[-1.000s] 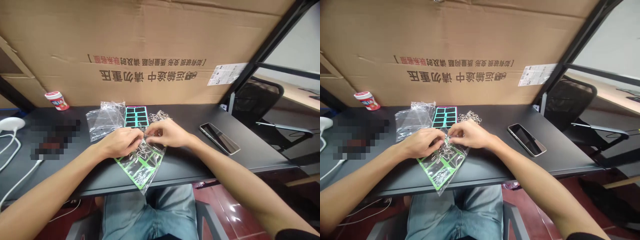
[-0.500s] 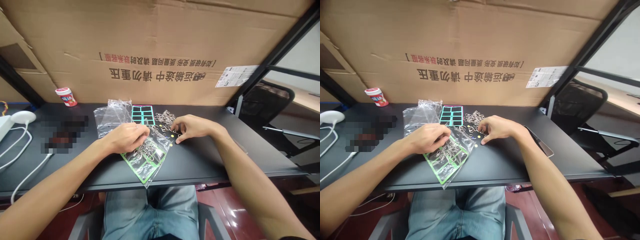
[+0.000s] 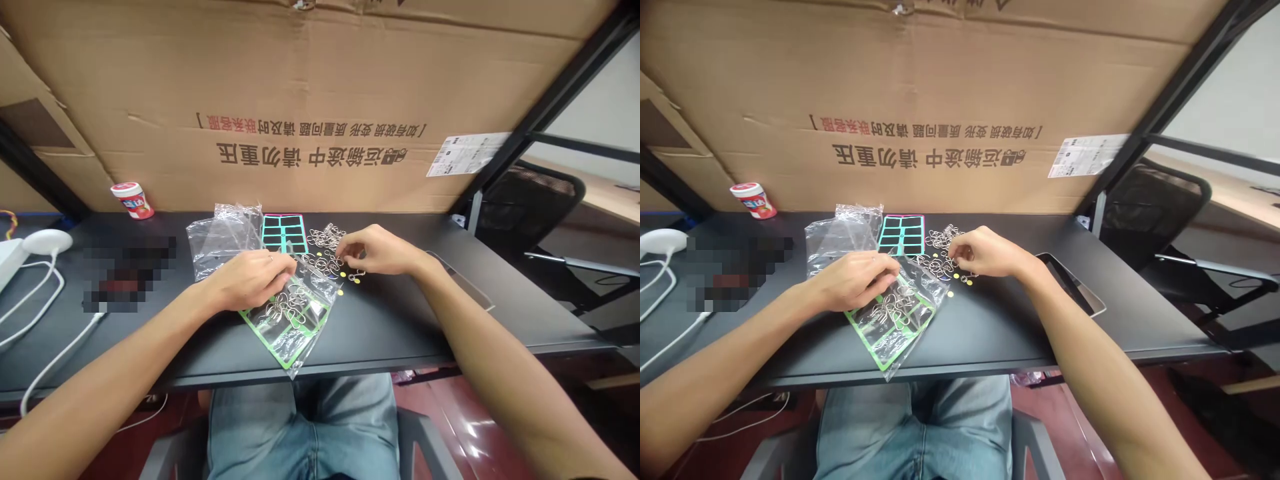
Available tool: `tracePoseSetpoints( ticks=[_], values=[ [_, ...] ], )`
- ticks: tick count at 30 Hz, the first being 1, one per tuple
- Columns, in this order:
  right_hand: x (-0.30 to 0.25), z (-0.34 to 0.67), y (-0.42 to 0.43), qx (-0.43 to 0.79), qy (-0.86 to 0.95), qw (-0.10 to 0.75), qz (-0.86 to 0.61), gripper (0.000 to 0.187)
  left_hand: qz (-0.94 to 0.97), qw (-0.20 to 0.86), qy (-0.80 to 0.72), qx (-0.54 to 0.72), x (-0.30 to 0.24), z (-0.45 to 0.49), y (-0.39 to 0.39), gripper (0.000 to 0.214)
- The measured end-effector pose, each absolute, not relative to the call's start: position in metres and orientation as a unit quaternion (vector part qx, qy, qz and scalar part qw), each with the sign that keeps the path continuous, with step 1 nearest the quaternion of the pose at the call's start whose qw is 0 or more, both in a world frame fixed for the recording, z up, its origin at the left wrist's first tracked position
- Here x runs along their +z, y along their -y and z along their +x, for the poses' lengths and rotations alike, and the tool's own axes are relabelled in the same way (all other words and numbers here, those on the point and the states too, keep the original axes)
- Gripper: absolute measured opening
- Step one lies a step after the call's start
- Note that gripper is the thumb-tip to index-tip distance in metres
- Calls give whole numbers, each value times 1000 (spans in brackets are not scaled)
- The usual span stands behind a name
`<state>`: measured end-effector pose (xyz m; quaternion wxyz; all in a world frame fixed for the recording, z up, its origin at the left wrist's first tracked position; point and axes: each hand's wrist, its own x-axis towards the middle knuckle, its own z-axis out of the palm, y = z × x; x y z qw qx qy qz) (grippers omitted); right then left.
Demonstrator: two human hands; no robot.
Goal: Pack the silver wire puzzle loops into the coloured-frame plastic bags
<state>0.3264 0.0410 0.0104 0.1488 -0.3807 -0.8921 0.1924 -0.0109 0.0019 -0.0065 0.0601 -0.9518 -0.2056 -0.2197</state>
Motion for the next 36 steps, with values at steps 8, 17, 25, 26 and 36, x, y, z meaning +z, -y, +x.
tracePoseSetpoints(
  ticks=[8,17,25,26,36],
  values=[
    [16,334,-41,272,877,52,-392,43,-951,59,207,-220,-7,-11,-3,9],
    [13,327,-42,267,886,69,-373,16,-953,66,189,-227,-7,-11,-2,8],
    [24,355,-42,219,857,14,-467,60,-953,71,190,-223,-4,-10,0,10],
    [25,357,-42,236,849,-3,-473,61,-954,69,193,-219,-4,-10,0,11],
    [20,343,-36,358,838,-25,-410,33,-954,68,199,-213,-9,-11,-2,10]
  ],
)
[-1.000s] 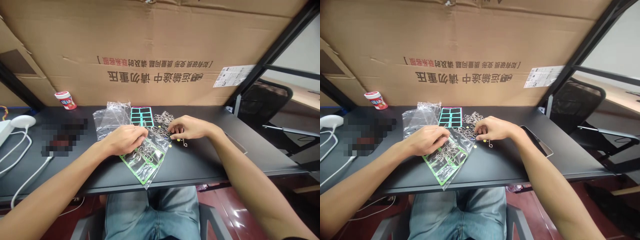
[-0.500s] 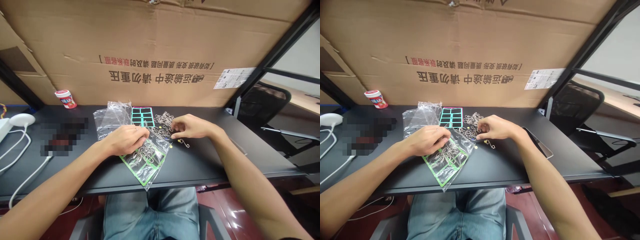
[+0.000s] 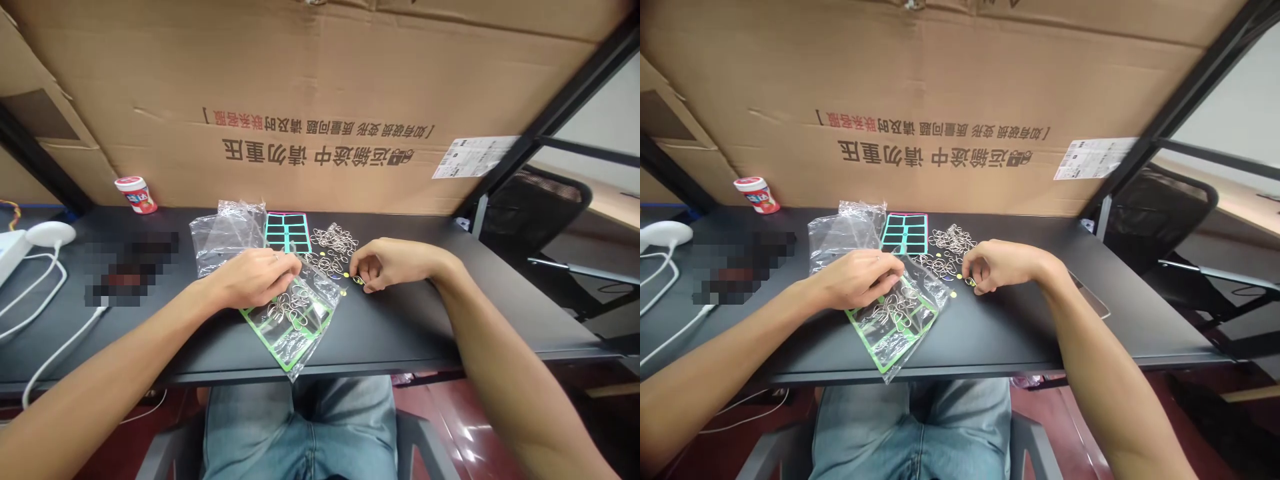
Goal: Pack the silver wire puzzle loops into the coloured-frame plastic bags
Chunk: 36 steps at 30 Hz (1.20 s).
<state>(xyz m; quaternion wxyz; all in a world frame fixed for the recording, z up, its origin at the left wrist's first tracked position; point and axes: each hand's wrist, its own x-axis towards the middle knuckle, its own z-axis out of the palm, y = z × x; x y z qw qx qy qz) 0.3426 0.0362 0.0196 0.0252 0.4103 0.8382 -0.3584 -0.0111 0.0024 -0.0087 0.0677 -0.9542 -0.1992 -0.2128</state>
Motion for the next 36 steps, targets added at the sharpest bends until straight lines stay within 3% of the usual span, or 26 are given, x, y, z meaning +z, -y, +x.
tracePoseSetpoints(
  ticks=[7,10,13,14,18,23,26,29,31,33,36],
  values=[
    [23,338,-34,-294,-868,-69,395,33,-953,59,204,-215,-8,-10,-1,11],
    [16,323,-31,-305,-829,-233,406,23,-952,42,212,-218,-7,-6,1,11],
    [3,296,-21,-314,-774,-386,391,27,-949,46,210,-229,-7,-3,3,11],
    [-1,287,-17,-328,-781,-386,367,28,-949,50,206,-232,-7,-3,3,11],
    [-2,268,-5,-368,-854,-256,264,30,-948,57,201,-241,-10,-6,0,10],
    [5,287,-17,-328,-850,-269,313,29,-950,66,189,-241,-12,-11,-4,15],
    [4,304,-30,-225,-871,-244,361,28,-954,67,170,-238,-11,-11,-4,18],
    [4,319,-39,-104,-879,-169,433,48,-954,64,165,-240,-9,-11,-4,19],
    [4,326,-43,-95,-881,-119,449,61,-955,63,166,-238,-8,-12,-5,19],
    [4,329,-45,-122,-884,-98,441,54,-955,66,168,-235,-8,-12,-6,18],
    [3,328,-48,-157,-884,-98,429,26,-956,71,169,-229,-8,-13,-6,17]
  ],
)
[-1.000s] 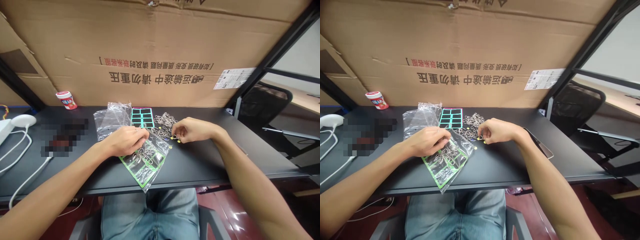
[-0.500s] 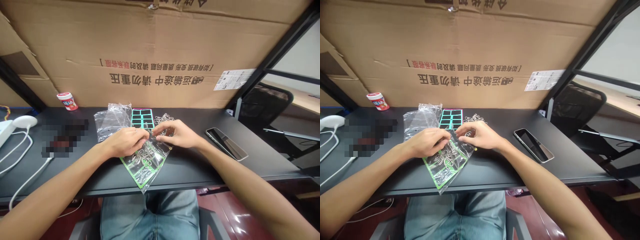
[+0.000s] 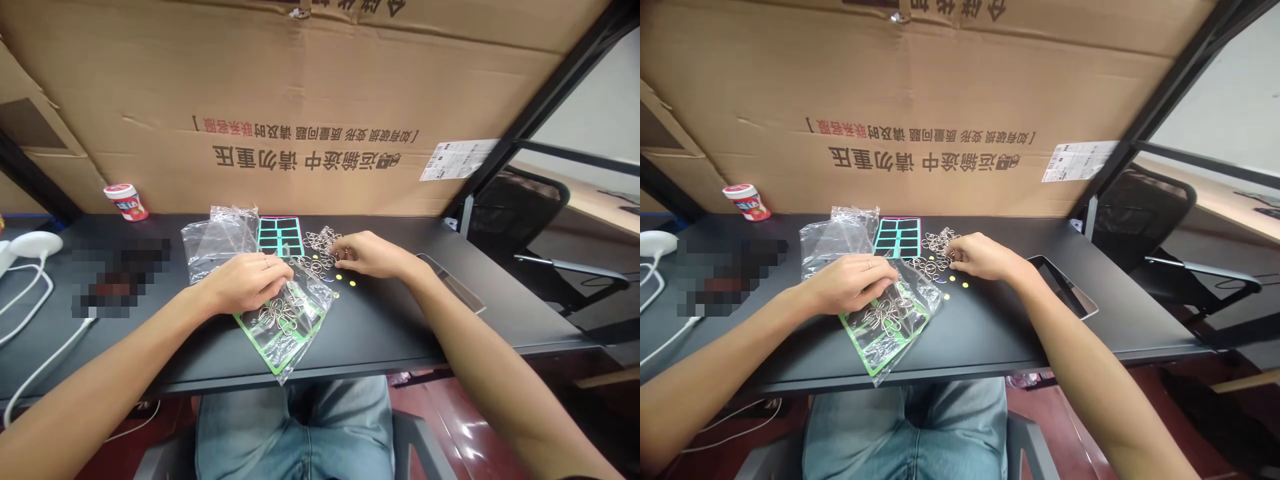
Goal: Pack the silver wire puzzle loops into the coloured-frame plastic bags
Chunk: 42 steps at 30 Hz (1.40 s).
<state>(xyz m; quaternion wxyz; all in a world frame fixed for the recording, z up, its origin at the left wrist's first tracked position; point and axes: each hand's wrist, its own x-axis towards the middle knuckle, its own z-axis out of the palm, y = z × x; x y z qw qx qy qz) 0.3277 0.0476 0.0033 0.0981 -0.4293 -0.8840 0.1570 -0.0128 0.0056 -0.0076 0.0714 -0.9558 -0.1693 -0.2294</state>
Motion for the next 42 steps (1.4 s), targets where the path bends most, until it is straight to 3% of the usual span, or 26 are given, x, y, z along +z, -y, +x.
tracePoseSetpoints(
  ticks=[3,10,14,17,22,26,30,31,35,42],
  values=[
    [1,325,-48,159,887,106,-421,15,-956,74,168,-228,-7,-13,-5,17],
    [1,325,-49,98,890,126,-427,21,-956,77,169,-226,-9,-14,-6,17],
    [3,321,-44,87,836,296,-455,17,-954,78,163,-241,-10,-13,-6,16],
    [1,304,-32,144,783,426,-429,18,-951,70,166,-251,-10,-11,-5,12],
    [0,280,-15,250,881,315,-248,21,-947,75,159,-269,-9,-9,-4,10],
    [3,304,-27,74,873,304,-373,25,-948,77,160,-265,-8,-11,-4,9],
    [5,337,-45,20,849,136,-510,56,-949,73,159,-263,-8,-11,-4,8],
    [5,340,-48,31,848,107,-518,56,-949,72,160,-262,-8,-11,-4,8],
    [1,335,-51,86,864,66,-492,13,-950,73,164,-257,-7,-12,-5,9],
    [4,333,-48,100,870,104,-472,18,-951,70,169,-249,-9,-13,-5,8]
  ],
)
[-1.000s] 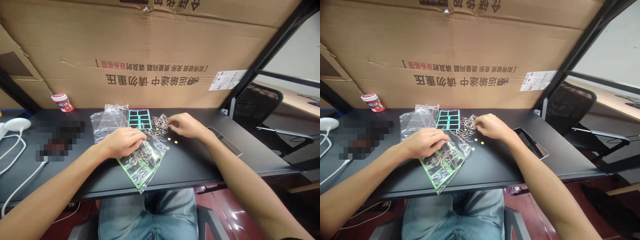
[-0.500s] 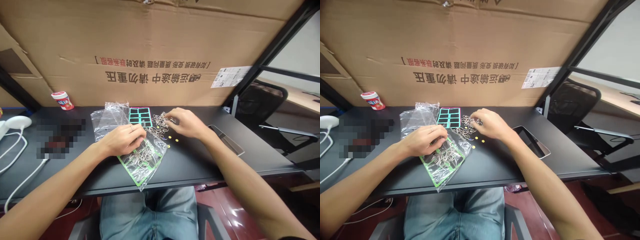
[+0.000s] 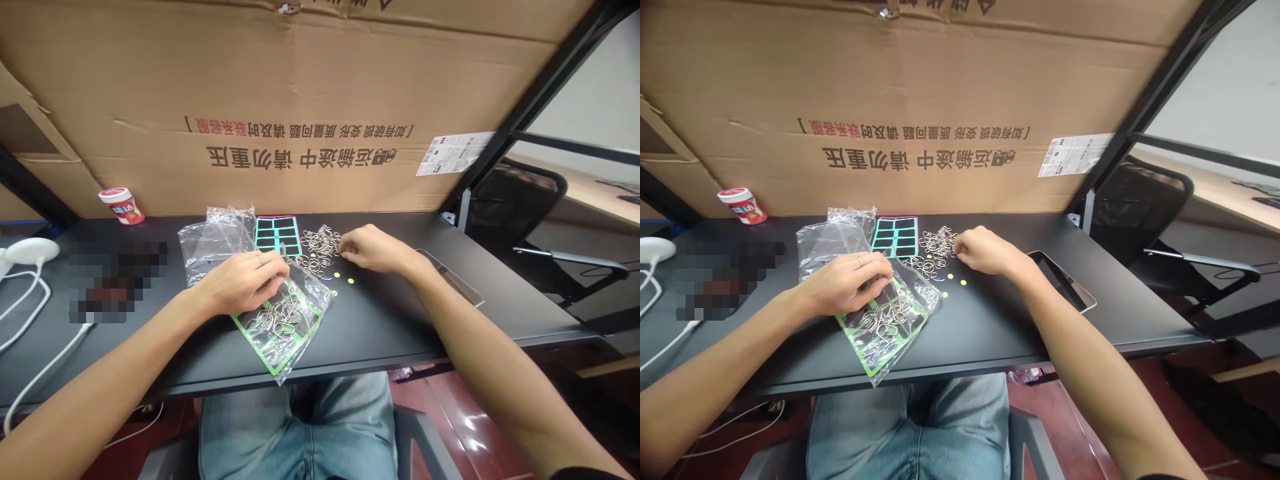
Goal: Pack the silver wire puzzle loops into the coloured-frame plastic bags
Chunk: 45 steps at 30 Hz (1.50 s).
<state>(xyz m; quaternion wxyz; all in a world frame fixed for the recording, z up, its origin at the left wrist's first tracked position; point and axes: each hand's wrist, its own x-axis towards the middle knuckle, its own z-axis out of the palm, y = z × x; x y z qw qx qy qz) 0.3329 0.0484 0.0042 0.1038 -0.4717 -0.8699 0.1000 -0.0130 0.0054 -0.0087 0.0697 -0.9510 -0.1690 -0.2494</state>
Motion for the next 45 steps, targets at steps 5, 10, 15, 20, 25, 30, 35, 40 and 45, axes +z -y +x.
tracePoseSetpoints(
  ticks=[5,10,15,20,25,30,35,40,45],
  values=[
    [11,330,-42,112,833,296,-453,16,-951,74,165,-250,-8,-12,-5,8],
    [5,296,-22,157,825,417,-348,14,-950,76,161,-255,-7,-11,-3,9],
    [0,288,-18,164,883,345,-272,16,-946,80,152,-275,-5,-9,-2,10],
    [-1,314,-38,19,839,215,-500,29,-948,71,153,-269,-4,-8,-1,9],
    [-4,317,-45,83,833,87,-539,13,-949,70,155,-265,-5,-8,-2,10],
    [-3,313,-42,85,831,93,-542,16,-952,68,161,-252,-5,-9,-2,9],
    [-6,315,-44,84,838,101,-530,7,-951,68,163,-253,-5,-10,-3,9],
    [-13,314,-49,72,844,96,-523,11,-952,70,158,-254,-5,-10,-3,9],
    [-9,314,-46,47,853,103,-510,11,-952,62,161,-254,-5,-10,-3,10]
  ],
)
